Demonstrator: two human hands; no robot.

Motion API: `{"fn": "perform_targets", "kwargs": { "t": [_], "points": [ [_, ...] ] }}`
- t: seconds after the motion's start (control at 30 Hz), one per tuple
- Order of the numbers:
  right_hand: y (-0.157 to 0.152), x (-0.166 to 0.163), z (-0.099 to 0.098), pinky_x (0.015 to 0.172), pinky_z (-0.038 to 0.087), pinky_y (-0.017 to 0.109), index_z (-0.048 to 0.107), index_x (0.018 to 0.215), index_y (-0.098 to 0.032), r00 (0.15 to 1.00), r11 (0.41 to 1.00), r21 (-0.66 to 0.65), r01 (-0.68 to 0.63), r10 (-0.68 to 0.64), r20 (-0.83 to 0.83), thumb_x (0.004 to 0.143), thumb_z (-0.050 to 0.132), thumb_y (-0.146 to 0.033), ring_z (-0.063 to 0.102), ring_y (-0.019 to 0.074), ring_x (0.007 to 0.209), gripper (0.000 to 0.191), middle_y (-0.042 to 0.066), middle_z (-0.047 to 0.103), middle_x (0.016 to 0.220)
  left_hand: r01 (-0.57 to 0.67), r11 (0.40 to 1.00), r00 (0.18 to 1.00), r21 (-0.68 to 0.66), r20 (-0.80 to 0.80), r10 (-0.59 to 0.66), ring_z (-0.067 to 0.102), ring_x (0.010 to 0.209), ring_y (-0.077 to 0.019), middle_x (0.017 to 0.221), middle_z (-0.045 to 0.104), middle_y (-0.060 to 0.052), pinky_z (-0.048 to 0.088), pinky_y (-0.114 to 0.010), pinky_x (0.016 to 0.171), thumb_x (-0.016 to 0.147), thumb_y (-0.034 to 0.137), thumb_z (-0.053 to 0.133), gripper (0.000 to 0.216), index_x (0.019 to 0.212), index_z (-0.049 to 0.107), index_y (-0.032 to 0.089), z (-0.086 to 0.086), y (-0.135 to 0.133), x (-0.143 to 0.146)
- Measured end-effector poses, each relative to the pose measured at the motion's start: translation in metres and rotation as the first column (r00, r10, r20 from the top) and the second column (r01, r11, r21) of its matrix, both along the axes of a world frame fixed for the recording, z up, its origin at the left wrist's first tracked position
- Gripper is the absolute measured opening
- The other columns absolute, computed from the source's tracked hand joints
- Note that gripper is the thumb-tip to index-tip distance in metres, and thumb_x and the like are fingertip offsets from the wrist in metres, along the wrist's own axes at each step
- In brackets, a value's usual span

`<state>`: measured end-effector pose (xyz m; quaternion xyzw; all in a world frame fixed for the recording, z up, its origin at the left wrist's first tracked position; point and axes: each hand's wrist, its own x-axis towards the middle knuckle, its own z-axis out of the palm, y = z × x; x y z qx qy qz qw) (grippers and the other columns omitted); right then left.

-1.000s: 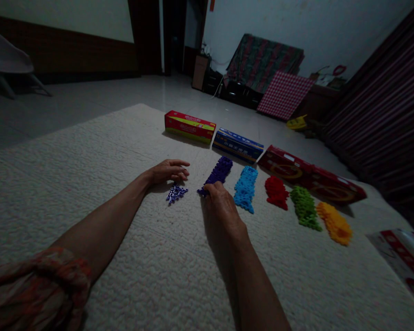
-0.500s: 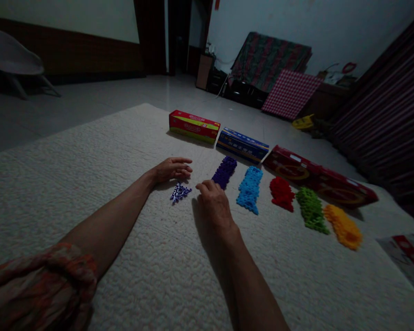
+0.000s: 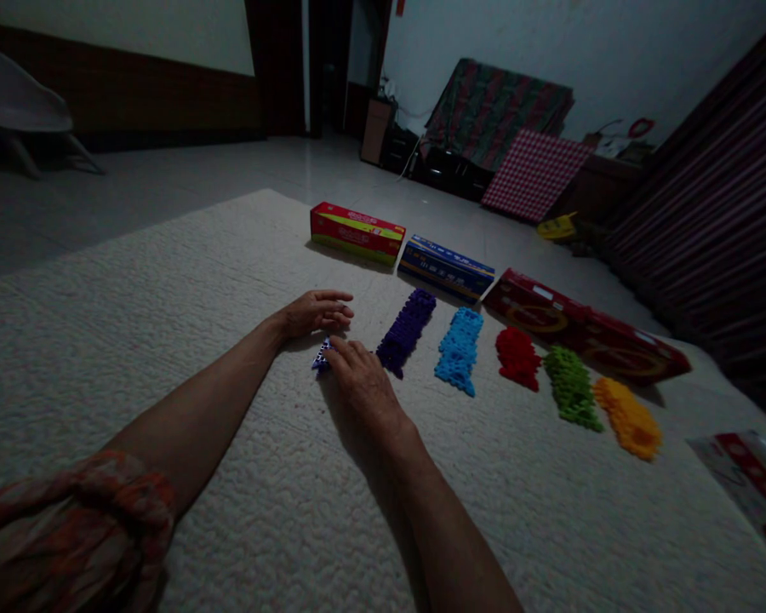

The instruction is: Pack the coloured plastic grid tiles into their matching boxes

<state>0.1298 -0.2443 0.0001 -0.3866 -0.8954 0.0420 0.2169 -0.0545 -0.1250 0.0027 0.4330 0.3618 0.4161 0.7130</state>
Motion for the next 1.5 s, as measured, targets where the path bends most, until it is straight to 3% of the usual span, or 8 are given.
{"fn": "perform_targets", "kwargs": {
  "t": [0.1,0.37,0.6,0.77,0.93,1.07,1.27,1.5],
  "points": [
    [-0.006,-0.011,-0.004,0.105,0.046,0.048,0.057,0.135,-0.020,0.999,0.998,-0.058,-0.028,0.029,0.028,0.096,0.050,-0.010,0.049,0.0274,0.131,0.041,0.012,0.055,0.147,-0.001,1.000,1.000,0.008,-0.006,0.001,0.070,0.070,-0.0154,0.085,0.073,-0.009,0.053,-0.030,0.069,0.083,0.010,0.069,0.030,0.113,0.064,0.011,-0.001,0.000,0.000],
    [-0.008,-0.015,-0.001,0.100,0.048,0.041,0.067,0.122,-0.017,0.999,0.993,-0.117,-0.012,0.008,-0.039,0.095,0.055,-0.008,0.057,0.0231,0.112,0.031,0.012,0.064,0.128,-0.019,1.000,0.999,0.010,-0.035,0.019,0.070,0.070,-0.0151,0.085,0.073,-0.009,0.054,-0.029,0.070,0.084,0.011,0.068,0.029,0.113,0.065,0.012,0.001,-0.002,0.001],
    [-0.002,-0.011,-0.004,0.097,0.050,0.042,0.068,0.118,-0.020,0.979,0.999,-0.027,-0.028,0.022,-0.202,0.097,0.053,-0.012,0.060,0.0235,0.109,0.027,0.011,0.069,0.116,-0.024,1.000,0.999,0.011,-0.028,0.024,0.070,0.070,-0.0159,0.085,0.074,-0.010,0.054,-0.030,0.069,0.084,0.009,0.067,0.028,0.112,0.065,0.010,0.003,-0.003,0.001],
    [0.012,0.018,0.012,0.086,0.053,0.036,0.069,0.115,-0.019,0.934,0.990,0.059,0.131,-0.104,-0.341,0.096,0.045,-0.010,0.064,0.0224,0.100,0.032,0.012,0.067,0.106,-0.024,1.000,1.000,0.011,-0.018,0.024,0.071,0.070,-0.0164,0.085,0.074,-0.009,0.054,-0.030,0.070,0.084,0.009,0.067,0.027,0.111,0.065,0.010,0.001,-0.003,0.000],
    [0.017,0.051,0.034,0.077,0.051,0.034,0.069,0.111,-0.017,0.929,0.949,-0.093,0.301,-0.313,-0.198,0.089,0.052,-0.013,0.064,0.0212,0.083,0.028,0.009,0.069,0.094,-0.028,1.000,0.999,-0.001,-0.033,0.027,0.071,0.071,-0.0166,0.087,0.074,-0.011,0.054,-0.032,0.073,0.085,0.009,0.067,0.027,0.112,0.066,0.011,-0.001,0.001,0.000],
    [0.013,0.059,0.040,0.078,0.049,0.033,0.069,0.105,-0.018,0.937,0.930,-0.186,0.317,-0.338,-0.092,0.089,0.053,-0.013,0.065,0.0201,0.085,0.023,0.008,0.072,0.098,-0.027,1.000,0.999,-0.003,-0.042,0.027,0.071,0.072,-0.0163,0.087,0.074,-0.011,0.054,-0.032,0.074,0.085,0.011,0.067,0.026,0.111,0.066,0.011,-0.001,0.001,0.000],
    [0.011,0.050,0.034,0.080,0.047,0.032,0.072,0.107,-0.016,0.942,0.930,-0.152,0.335,-0.329,0.063,0.093,0.049,-0.012,0.063,0.0211,0.088,0.027,0.012,0.068,0.097,-0.021,1.000,0.998,0.006,-0.052,0.021,0.071,0.071,-0.0159,0.085,0.073,-0.008,0.054,-0.030,0.072,0.085,0.011,0.067,0.024,0.109,0.065,0.013,0.003,-0.003,0.001],
    [0.010,0.046,0.025,0.076,0.047,0.030,0.072,0.108,-0.020,0.930,0.926,-0.094,0.367,-0.361,0.077,0.094,0.047,-0.012,0.060,0.0193,0.084,0.029,0.009,0.062,0.097,-0.015,1.000,0.999,-0.002,-0.033,0.015,0.071,0.071,-0.0159,0.085,0.074,-0.009,0.054,-0.031,0.073,0.086,0.012,0.067,0.023,0.109,0.065,0.012,0.002,-0.002,0.000]
  ]
}}
